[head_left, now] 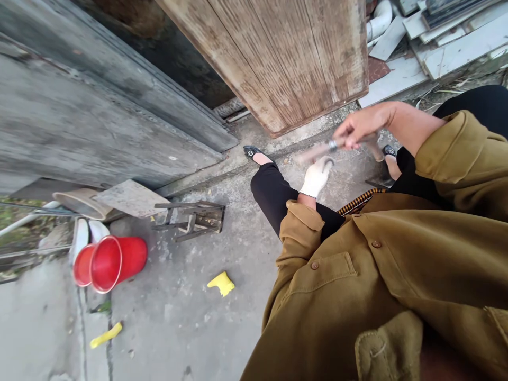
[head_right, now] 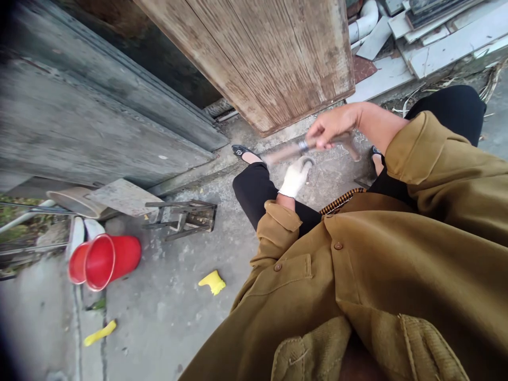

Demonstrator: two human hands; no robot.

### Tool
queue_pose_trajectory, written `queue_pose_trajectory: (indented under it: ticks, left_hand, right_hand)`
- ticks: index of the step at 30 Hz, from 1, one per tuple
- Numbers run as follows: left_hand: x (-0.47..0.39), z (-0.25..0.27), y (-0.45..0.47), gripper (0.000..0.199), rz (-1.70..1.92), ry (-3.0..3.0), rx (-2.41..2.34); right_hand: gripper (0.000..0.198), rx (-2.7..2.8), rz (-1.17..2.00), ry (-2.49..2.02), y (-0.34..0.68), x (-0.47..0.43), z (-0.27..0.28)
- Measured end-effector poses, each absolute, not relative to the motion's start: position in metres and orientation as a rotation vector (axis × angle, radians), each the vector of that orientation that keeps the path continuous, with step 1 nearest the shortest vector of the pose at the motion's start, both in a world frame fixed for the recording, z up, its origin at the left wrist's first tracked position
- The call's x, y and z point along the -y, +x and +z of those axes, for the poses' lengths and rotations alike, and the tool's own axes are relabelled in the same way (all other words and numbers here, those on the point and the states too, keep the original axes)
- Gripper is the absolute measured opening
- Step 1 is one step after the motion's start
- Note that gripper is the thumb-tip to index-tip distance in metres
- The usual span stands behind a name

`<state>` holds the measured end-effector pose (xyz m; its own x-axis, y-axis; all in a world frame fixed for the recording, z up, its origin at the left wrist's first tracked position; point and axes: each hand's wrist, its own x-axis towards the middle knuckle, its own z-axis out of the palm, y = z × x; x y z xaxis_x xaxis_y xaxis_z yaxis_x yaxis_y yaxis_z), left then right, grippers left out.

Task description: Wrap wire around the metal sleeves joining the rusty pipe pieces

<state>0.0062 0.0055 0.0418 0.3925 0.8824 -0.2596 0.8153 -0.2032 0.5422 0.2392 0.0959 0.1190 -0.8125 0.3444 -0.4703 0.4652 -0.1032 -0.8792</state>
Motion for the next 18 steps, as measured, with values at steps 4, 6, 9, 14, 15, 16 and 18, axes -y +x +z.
queue_pose_trajectory:
  ticks: [4,6,9,14,15,16,18]
  left_hand:
    - [-0.001,0.046,0.014,0.038,0.079,1.989,-1.411]
    - [0.003,0.048,0.019,0.038,0.043,2.003,-1.364]
    - [0.006,0.048,0.021,0.039,0.024,2.064,-1.339]
    - [0.004,0.048,0.013,0.037,0.021,2.117,-1.426]
    - [0.003,0.048,0.010,0.038,0.028,2.114,-1.443]
    - [0.001,0.049,0.007,0.039,0.040,2.108,-1.462]
    - [-0.002,0.050,0.001,0.041,0.078,2.088,-1.512]
  right_hand:
    - [0.012,-2.197,-2.001,1.763,0.245,-0.104,0.116]
    - [0.019,-2.226,-1.517,1.908,0.240,-0.105,0.108]
    - [0.031,-2.259,-0.933,1.784,0.232,-0.107,0.094]
    - [0.027,-1.999,-0.796,1.370,0.231,-0.102,0.075]
    - [0.025,-1.914,-0.871,1.263,0.232,-0.099,0.073]
    - [0.024,-1.842,-0.959,1.158,0.232,-0.096,0.073]
    - [0.027,-1.767,-1.142,0.997,0.230,-0.091,0.077]
